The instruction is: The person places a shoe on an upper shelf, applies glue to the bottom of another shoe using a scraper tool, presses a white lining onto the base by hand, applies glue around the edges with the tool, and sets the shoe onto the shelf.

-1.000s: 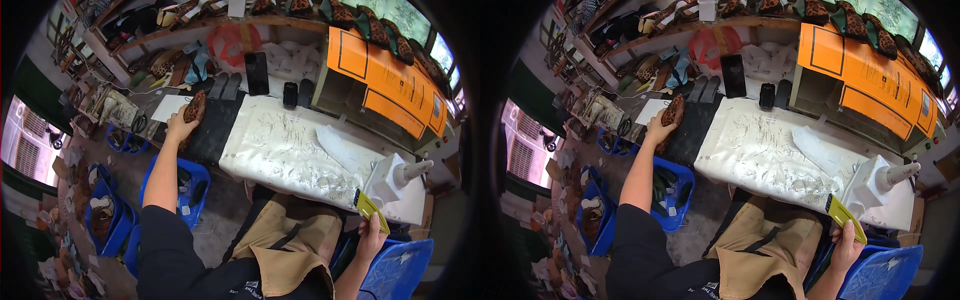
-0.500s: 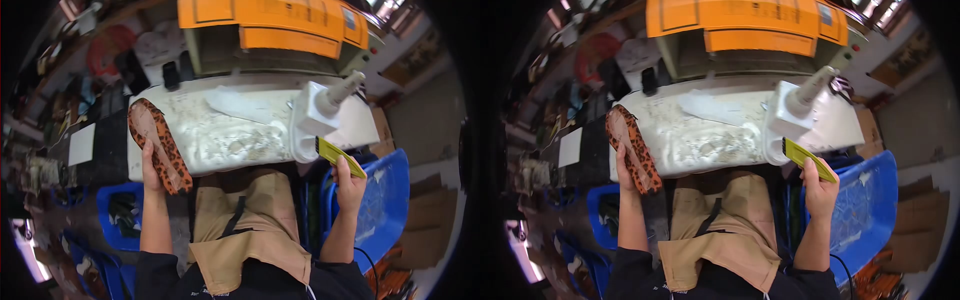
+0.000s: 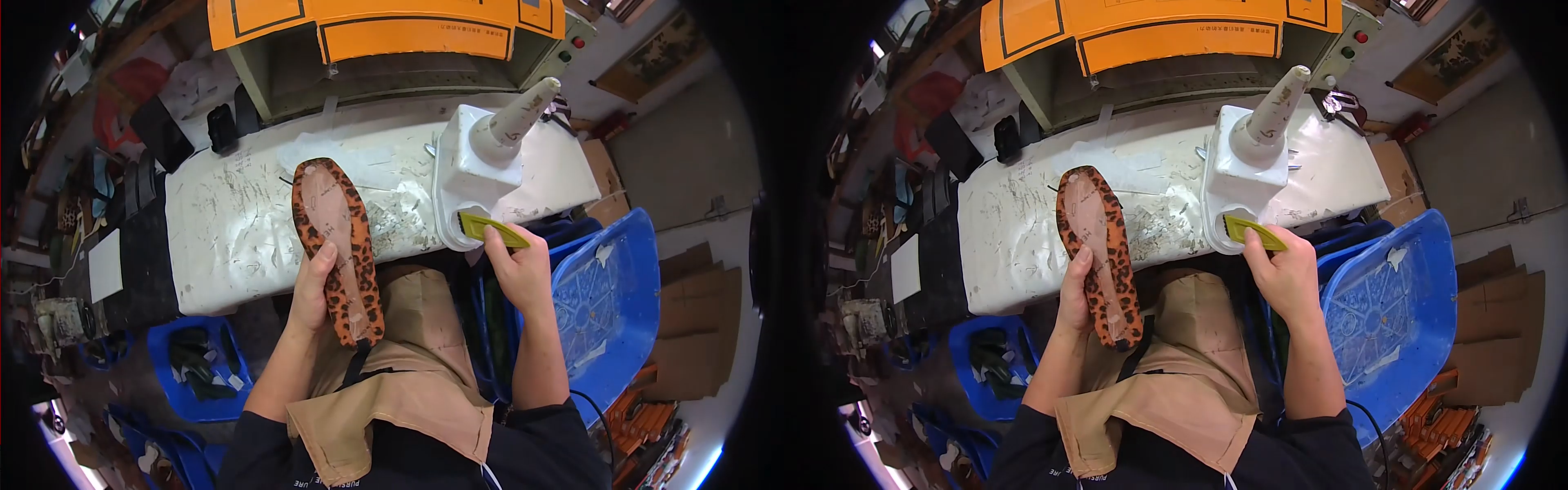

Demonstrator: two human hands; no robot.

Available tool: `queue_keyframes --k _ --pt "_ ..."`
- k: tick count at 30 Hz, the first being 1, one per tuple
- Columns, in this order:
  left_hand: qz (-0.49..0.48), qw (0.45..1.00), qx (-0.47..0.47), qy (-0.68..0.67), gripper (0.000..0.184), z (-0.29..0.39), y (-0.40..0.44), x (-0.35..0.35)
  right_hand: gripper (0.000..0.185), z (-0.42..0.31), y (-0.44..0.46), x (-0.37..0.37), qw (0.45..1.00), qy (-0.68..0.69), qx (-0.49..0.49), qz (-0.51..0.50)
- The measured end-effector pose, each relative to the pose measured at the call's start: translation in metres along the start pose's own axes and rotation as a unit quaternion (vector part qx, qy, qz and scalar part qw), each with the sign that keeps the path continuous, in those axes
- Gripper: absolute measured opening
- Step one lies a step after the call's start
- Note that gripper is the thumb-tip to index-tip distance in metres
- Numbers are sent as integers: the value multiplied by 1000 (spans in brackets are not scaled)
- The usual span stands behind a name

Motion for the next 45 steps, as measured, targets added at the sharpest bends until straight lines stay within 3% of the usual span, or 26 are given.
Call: queue_keyframes --k 9,13,19,24,28,29,31,33,34,38,39,43,44,45 --pt "-17 1000 -1 4 50 3 1 1 24 8 6 12 999 2 -12 -33" --pt "-6 1000 -4 20 50 0 3 -4 24 38 7 12 955 210 204 -43" --pt "-25 998 0 60 54 0 3 -7 23 51 2 14 874 412 255 -46" --pt "-99 991 -85 6 65 8 -4 17 22 -2 -1 16 807 547 195 -103" --pt "-182 978 -107 -11 71 9 -11 38 16 -51 -9 35 902 359 179 -158" --pt "-181 978 -105 -11 71 10 -12 40 16 -51 -7 37 902 359 177 -159" --pt "-172 982 -79 19 72 14 -13 43 11 -71 3 36 971 188 -77 -126" --pt "-161 984 -54 50 73 18 -14 42 7 -93 -4 41 942 2 -326 -79" --pt "-159 985 -52 50 73 19 -14 39 7 -95 -7 40 942 4 -327 -81" --pt "-145 987 -71 11 71 19 -10 29 4 -105 -38 49 886 26 -337 -318" --pt "-146 987 -71 11 71 19 -11 30 4 -104 -37 51 886 25 -336 -317" --pt "-206 975 -7 88 70 24 -15 46 10 -99 -5 42 949 -54 -301 -75" --pt "-206 974 -5 90 70 25 -14 44 10 -101 -8 40 949 -53 -303 -73" --pt "-194 978 -18 76 70 24 -11 38 10 -103 -16 43 938 -42 -314 -138"
Point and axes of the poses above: each hand's wrist, its own y-axis towards the middle knuckle, its own x-axis out of the palm, z = x × y, the point moved 6 cm from there along y, towards the middle knuckle, and after that the axes turned 1 degree about x, right-handed, at the moved point
